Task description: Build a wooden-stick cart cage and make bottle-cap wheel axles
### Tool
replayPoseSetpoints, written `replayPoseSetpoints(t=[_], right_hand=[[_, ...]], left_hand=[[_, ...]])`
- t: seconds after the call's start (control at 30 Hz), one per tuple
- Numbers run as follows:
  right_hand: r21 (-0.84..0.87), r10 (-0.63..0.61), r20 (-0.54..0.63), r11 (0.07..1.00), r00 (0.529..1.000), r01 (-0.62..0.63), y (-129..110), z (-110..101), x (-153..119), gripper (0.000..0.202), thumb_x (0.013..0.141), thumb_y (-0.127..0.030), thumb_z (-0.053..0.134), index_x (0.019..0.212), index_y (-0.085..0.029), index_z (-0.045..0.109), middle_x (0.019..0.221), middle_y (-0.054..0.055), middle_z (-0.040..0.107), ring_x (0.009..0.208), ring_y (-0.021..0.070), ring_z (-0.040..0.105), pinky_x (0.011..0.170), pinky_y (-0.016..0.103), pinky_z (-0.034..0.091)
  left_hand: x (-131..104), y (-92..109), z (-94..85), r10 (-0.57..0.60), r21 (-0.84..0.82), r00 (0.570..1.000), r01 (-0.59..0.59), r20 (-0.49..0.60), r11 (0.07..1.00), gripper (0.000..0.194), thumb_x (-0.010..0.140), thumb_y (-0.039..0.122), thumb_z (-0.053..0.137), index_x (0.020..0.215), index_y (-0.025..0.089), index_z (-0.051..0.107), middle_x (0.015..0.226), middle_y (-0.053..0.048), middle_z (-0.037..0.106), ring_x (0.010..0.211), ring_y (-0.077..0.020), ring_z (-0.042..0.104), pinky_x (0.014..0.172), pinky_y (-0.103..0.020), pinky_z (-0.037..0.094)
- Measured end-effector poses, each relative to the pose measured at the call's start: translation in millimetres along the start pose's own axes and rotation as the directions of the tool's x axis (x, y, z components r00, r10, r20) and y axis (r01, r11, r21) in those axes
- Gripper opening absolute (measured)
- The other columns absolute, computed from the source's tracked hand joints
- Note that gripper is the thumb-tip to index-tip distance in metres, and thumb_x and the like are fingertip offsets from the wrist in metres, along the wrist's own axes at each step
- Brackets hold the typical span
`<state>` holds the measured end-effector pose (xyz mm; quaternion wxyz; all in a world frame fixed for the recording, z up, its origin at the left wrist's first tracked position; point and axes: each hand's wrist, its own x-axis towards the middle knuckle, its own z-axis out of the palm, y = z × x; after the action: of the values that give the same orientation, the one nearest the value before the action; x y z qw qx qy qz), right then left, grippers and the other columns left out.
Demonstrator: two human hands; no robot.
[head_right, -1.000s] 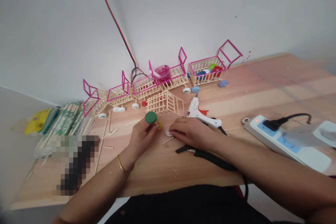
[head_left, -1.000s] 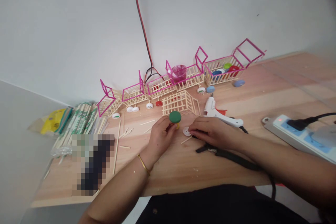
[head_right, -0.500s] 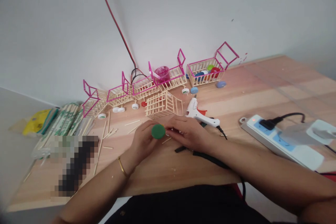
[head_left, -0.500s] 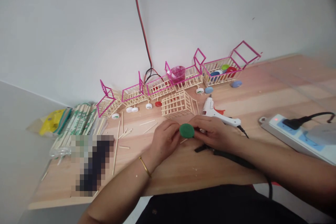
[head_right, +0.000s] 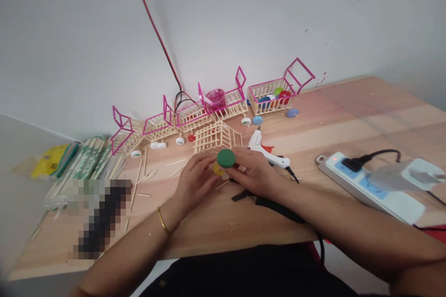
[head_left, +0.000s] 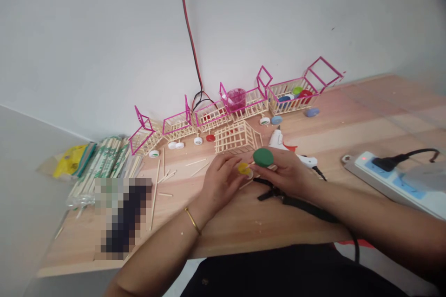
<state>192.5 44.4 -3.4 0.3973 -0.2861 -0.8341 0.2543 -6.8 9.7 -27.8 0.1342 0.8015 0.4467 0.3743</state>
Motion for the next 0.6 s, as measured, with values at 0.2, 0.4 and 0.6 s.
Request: replayPoseSetpoints(t=[0.2, 0.4, 0.6], right_hand=[[-0.07, -0.008, -0.041, 0.998, 0.999, 0.005, 12, 3, -2, 0.007, 0.088, -0.019, 0.054, 0.084, -0.019, 0.059, 0.075, 0.001, 0.06, 0.069, 0.0129, 0.056, 0.06, 0.022, 0.043], [-0.17, 0.022, -0.047, 0.985, 0.999, -0.029, 21, 7, -2, 0.013, 0.089, -0.023, 0.054, 0.078, -0.018, 0.058, 0.068, 0.0, 0.058, 0.063, 0.0132, 0.055, 0.056, 0.023, 0.041], [-0.066, -0.004, 0.034, 0.998, 0.999, 0.006, 11, 9, -2, 0.008, 0.088, -0.017, 0.053, 0.088, -0.019, 0.061, 0.078, 0.003, 0.065, 0.073, 0.0151, 0.061, 0.065, 0.025, 0.047]], left_hand=[[-1, -7, 4.5, -0.012, 0.033, 0.999, 0.011, 0.039, 0.999, 0.029, 0.085, 0.026, 0.059, 0.112, 0.017, 0.058, 0.104, -0.01, 0.062, 0.096, -0.021, 0.057, 0.083, -0.038, 0.05], [2, -6, 6.6, -0.026, -0.003, 1.0, 0.026, 0.015, 1.0, 0.022, 0.085, 0.021, 0.059, 0.106, 0.016, 0.061, 0.098, -0.009, 0.064, 0.091, -0.0192, 0.058, 0.079, -0.035, 0.05], [3, -3, 8.3, -0.065, -0.081, 0.997, 0.062, -0.031, 0.995, 0.02, 0.085, 0.02, 0.056, 0.105, 0.018, 0.062, 0.098, -0.009, 0.061, 0.091, -0.0186, 0.057, 0.078, -0.034, 0.05]])
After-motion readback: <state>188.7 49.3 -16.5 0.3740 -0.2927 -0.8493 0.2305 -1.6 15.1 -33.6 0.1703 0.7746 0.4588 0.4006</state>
